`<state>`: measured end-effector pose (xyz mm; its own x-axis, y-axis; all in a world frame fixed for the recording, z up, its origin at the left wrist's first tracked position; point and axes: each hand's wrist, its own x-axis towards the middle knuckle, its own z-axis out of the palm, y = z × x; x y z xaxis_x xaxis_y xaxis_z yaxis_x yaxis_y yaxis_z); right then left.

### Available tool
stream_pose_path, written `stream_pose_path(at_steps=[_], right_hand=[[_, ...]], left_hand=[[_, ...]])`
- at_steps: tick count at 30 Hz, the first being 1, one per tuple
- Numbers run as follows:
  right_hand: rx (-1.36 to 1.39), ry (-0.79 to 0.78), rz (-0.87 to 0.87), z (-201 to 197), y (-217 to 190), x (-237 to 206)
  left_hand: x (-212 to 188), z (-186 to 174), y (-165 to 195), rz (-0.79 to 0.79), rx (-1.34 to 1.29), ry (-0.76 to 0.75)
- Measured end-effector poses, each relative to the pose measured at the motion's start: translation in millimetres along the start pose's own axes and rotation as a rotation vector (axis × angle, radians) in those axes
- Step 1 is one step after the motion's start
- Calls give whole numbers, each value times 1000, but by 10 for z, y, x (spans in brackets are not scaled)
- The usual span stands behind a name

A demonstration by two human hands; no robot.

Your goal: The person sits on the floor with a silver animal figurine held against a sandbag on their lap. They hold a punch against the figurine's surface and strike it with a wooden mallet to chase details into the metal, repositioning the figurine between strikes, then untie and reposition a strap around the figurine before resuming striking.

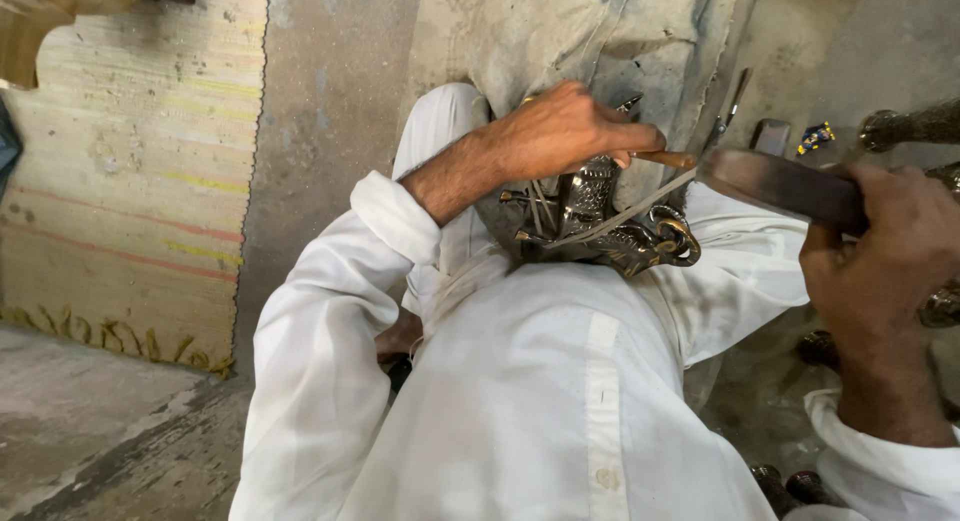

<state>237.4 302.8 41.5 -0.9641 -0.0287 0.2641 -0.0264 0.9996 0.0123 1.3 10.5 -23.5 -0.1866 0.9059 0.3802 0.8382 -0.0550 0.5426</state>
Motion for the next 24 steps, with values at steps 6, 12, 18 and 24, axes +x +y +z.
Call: stream_pose_path(at_steps=[6,12,18,24], right_hand=[[31,-35,-15,-230,-181,209],[-85,-146,-83,-487,-326,486],[34,-126,-24,-655,-539,858],[-91,-99,-229,-925,-822,1298]], left_hand=[[-97,86,25,-57,-16,124],[-304,270,87,-85,-254,481],[-400,576,268,-393,-385,810],[-359,540,323,-397,-169,775]])
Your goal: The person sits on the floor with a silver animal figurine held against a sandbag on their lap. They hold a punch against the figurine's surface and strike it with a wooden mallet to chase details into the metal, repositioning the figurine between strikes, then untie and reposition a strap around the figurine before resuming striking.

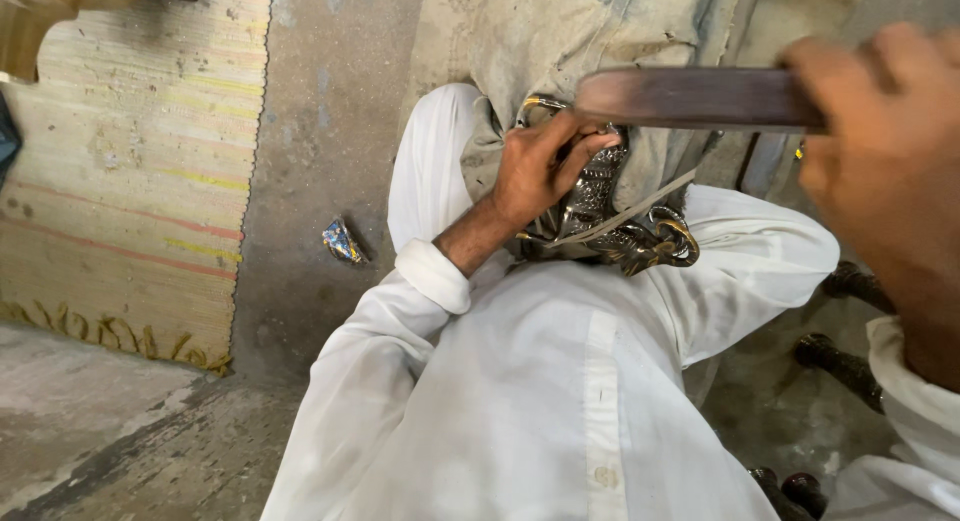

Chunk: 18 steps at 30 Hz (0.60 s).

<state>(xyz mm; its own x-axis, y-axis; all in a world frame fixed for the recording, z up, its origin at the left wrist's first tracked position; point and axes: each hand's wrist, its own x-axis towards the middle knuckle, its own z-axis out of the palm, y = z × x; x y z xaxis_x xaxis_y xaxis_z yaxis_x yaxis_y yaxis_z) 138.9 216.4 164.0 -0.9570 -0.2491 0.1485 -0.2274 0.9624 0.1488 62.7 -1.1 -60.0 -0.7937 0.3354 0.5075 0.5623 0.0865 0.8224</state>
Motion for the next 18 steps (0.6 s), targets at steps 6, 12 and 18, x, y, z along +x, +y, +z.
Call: stream_pose_path(at_steps=[6,12,18], right_hand=[[-38,-44,-59,15,120,49],[137,-103,149,316,335,-294],[63,-111,183,391,357,-468]], left_hand=[[158,-69,41,100,-11,-138],[266,-77,28,105,25,-247],[270,-58,-60,108,-32,-266]])
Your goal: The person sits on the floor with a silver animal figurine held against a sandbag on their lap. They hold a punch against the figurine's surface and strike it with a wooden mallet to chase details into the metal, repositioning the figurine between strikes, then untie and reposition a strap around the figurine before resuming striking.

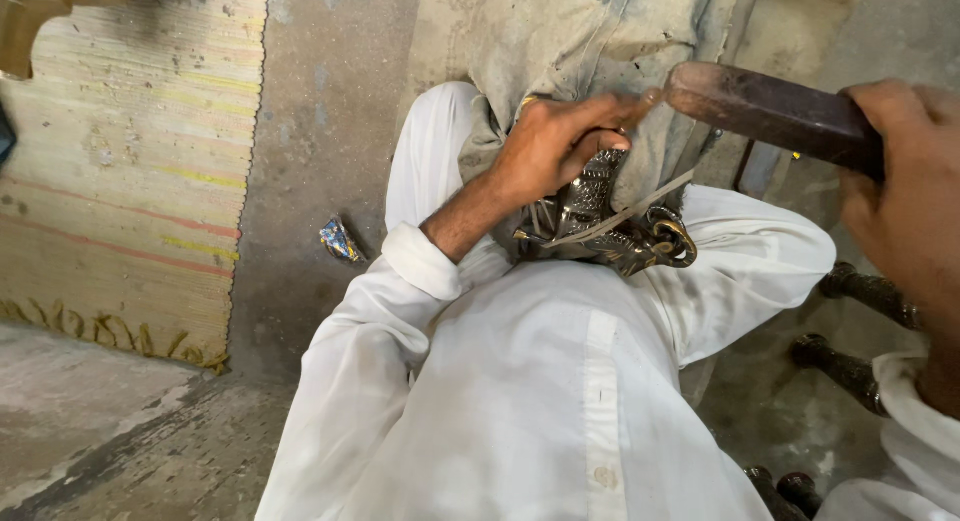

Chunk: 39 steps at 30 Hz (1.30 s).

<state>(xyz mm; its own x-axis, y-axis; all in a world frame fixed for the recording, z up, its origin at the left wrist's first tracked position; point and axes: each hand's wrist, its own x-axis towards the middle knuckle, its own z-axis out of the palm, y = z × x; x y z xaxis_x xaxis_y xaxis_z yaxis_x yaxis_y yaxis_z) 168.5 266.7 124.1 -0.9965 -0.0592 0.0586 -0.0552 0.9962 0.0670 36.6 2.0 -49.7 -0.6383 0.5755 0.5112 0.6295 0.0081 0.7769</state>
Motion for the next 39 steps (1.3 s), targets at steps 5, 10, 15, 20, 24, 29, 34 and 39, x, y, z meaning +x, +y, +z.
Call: stream_pose_path(at_steps=[5,10,15,20,24,29,34,39], right_hand=[[183,-60,123,53,-41,-19],[196,-61,218,400,64,-230],[403,267,117,867,251,-503],[391,318,98,879,297,-574],[33,293,-17,733,249,-507],[361,244,72,644,160,-446],[305,187,114,431,98,-340],[130,32,109,245,3,-262]], left_hand=[[122,-65,-45,-210,-231,36],[369,-176,-9,80,0,-266],[556,-143,-6,185,214,-536],[565,-120,-50,272,223,-518],[545,-82,-76,228,192,-535],[522,-49,-51,184,254,-474],[532,-62,29,136,239,-441],[424,-117,97,4,178,-392]])
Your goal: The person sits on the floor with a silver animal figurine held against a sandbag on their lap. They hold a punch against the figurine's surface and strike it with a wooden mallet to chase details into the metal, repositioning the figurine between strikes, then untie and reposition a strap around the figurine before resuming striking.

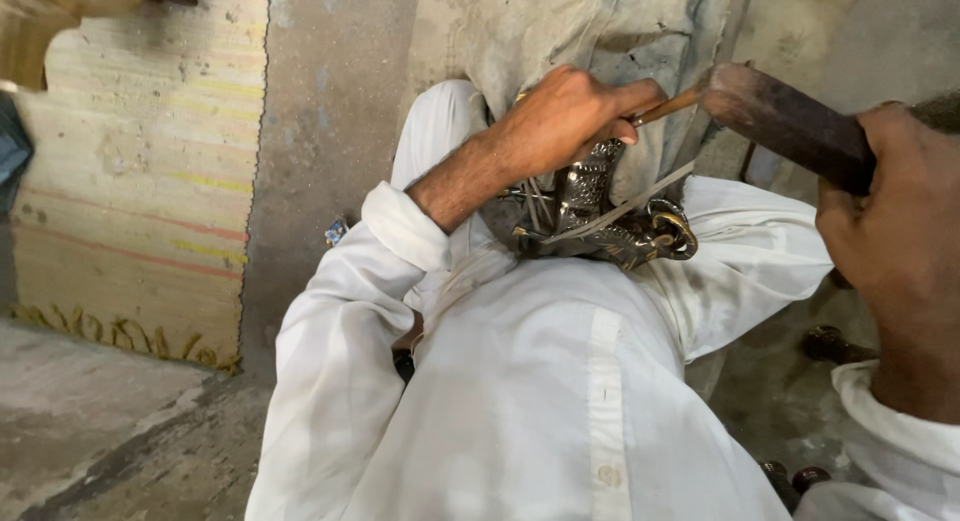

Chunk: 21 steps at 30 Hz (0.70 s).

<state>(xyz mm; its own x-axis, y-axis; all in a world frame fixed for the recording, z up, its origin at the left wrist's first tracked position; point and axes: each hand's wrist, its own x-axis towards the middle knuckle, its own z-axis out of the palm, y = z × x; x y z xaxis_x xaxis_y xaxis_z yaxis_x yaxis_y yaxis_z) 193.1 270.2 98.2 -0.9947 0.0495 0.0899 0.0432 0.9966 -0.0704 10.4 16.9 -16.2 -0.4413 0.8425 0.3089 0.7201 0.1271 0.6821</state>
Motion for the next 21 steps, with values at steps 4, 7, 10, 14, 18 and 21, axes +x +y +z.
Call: stream_pose_path(at_steps=[4,7,10,14,18,21], right_hand=[[418,73,54,-18,49,55],[185,73,-54,-11,65,100],[359,76,194,-21,-2,137],[-89,66,-93,-86,5,178],[-61,91,-147,8,245,178],[254,114,-62,237,410,208]], left_hand=[[-28,38,26,-4,4,36],[-79,31,3,46,16,102],[-161,67,4,57,8,191],[-219,116,-8,-58,-30,212],[-320,179,46,-120,-178,417],[-385,201,93,-91,-187,483]])
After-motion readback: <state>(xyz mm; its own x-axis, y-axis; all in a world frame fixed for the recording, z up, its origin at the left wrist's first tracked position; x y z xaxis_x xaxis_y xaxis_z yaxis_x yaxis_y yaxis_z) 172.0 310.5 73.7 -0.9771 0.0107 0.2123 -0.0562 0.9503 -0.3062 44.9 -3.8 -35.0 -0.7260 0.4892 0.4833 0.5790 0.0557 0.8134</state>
